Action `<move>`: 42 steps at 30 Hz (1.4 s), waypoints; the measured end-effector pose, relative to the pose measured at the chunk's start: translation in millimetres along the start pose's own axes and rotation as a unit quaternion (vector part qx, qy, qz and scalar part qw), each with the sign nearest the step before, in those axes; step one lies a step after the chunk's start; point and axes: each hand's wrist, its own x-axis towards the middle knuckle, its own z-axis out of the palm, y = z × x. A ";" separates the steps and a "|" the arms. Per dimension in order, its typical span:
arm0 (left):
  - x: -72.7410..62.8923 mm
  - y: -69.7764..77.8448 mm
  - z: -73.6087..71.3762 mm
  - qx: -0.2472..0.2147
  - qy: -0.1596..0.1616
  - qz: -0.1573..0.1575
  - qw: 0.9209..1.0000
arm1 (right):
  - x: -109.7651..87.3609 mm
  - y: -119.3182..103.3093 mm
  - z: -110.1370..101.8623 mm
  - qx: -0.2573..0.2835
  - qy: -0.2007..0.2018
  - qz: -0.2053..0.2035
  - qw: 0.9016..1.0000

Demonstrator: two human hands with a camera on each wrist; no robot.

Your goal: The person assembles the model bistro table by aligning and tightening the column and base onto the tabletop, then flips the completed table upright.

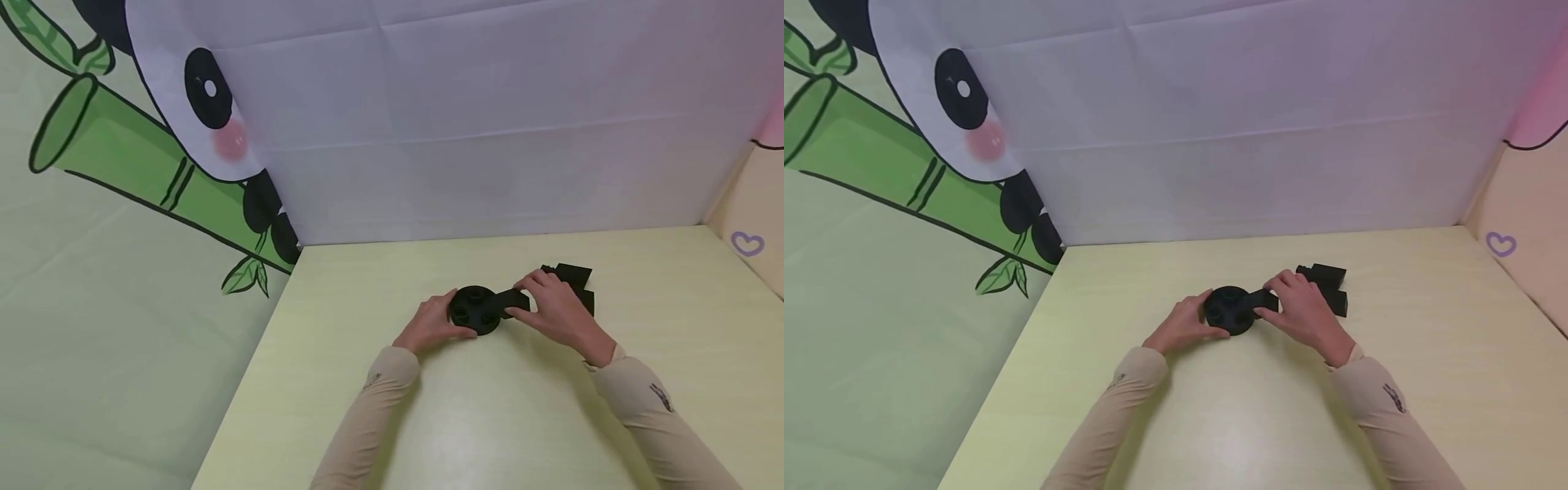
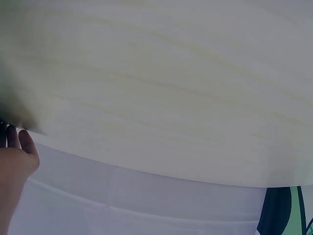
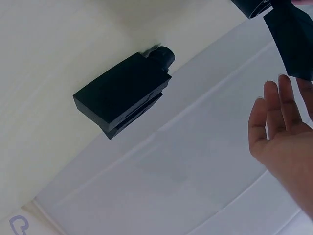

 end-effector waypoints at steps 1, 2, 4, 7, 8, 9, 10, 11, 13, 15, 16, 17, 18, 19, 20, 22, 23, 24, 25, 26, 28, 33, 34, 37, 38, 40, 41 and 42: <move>-0.3 -0.2 -0.3 0.002 0.000 0.001 1.000 | 0.7 -1.5 0.6 0.001 -0.001 0.002 1.000; -0.7 -0.3 -0.7 0.001 0.001 0.002 1.000 | 1.4 -2.6 1.3 0.001 -0.002 0.003 1.000; -1.4 -0.4 -1.4 0.004 0.002 0.005 1.000 | 2.9 -5.0 2.8 0.001 -0.003 0.006 1.000; -2.4 -0.9 -2.2 0.006 0.003 0.008 1.000 | 5.8 -8.7 5.6 0.002 -0.003 0.008 1.000; -3.0 -1.2 -2.4 0.006 0.003 0.009 1.000 | 7.1 -10.1 7.1 0.002 -0.003 0.007 1.000; -3.6 -1.5 -2.6 0.008 0.002 0.009 1.000 | 8.4 -11.8 8.8 0.004 -0.003 0.005 1.000; -4.4 -1.9 -2.8 0.008 0.001 0.009 1.000 | 9.9 -13.9 10.5 0.006 -0.003 0.004 1.000; -5.2 -2.4 -3.0 0.008 0.001 0.008 1.000 | 11.3 -15.9 12.7 0.008 -0.003 0.003 1.000; -6.3 -2.5 -3.4 0.008 -0.001 0.005 1.000 | 14.6 -19.3 16.4 0.009 0.000 0.000 1.000; -5.7 -1.9 -3.3 0.008 -0.001 0.003 1.000 | 17.9 -20.7 20.1 0.006 0.004 -0.001 1.000; -5.4 -1.9 -3.0 0.007 0.000 0.002 1.000 | 19.4 -21.4 21.7 0.003 0.005 -0.001 1.000; -5.1 -1.7 -3.1 0.008 0.000 0.001 1.000 | 20.7 -22.1 23.3 -0.003 0.005 -0.001 1.000; -4.8 -1.5 -2.9 0.010 0.000 0.000 1.000 | 22.1 -22.8 24.6 -0.006 0.004 0.000 1.000; -4.4 -1.6 -2.6 0.013 0.000 0.000 1.000 | 23.0 -23.4 25.8 -0.010 0.001 0.002 1.000; -4.0 -1.5 -2.3 0.012 0.001 0.000 1.000 | 23.8 -24.0 26.6 -0.012 -0.001 0.004 1.000; -3.2 -1.3 -1.6 0.015 0.002 -0.001 1.000 | 24.6 -24.7 27.5 -0.016 -0.005 0.010 1.000; -3.0 -0.9 -1.5 0.018 0.002 0.000 1.000 | 24.5 -24.7 27.6 -0.018 -0.006 0.014 1.000; -2.6 -0.6 -1.1 0.021 0.003 0.000 1.000 | 24.1 -24.4 27.6 -0.018 -0.007 0.018 1.000; -2.1 -0.4 -0.8 0.022 0.004 0.001 1.000 | 23.5 -23.9 27.3 -0.019 -0.007 0.020 1.000; -1.7 0.1 -0.7 0.021 0.004 0.002 1.000 | 22.9 -23.1 26.8 -0.021 -0.008 0.022 1.000; -1.0 0.5 0.0 0.024 0.005 0.003 1.000 | 20.6 -22.5 25.7 -0.021 -0.010 0.028 0.999; -0.5 0.7 0.6 0.017 0.006 0.006 1.000 | 13.7 -23.0 21.3 -0.024 -0.011 0.050 0.998; -0.4 0.5 0.8 0.018 0.005 0.006 1.000 | 12.6 -23.3 20.4 -0.029 -0.010 0.052 0.998; -0.9 -0.6 1.0 0.017 0.006 0.007 1.000 | 11.3 -24.5 20.6 -0.044 0.003 0.048 0.998; -1.1 -1.4 1.2 0.019 0.006 0.007 1.000 | 11.3 -24.7 21.7 -0.048 0.009 0.045 0.998; -1.8 -2.7 1.3 0.021 0.007 0.008 1.000 | 12.5 -26.4 24.4 -0.053 0.021 0.043 0.997; -2.4 -2.9 1.1 0.021 0.007 0.009 1.000 | 13.0 -27.1 25.9 -0.056 0.026 0.045 0.997; -3.2 -2.9 1.0 0.020 0.006 0.008 1.000 | 13.4 -28.1 27.1 -0.058 0.028 0.049 0.997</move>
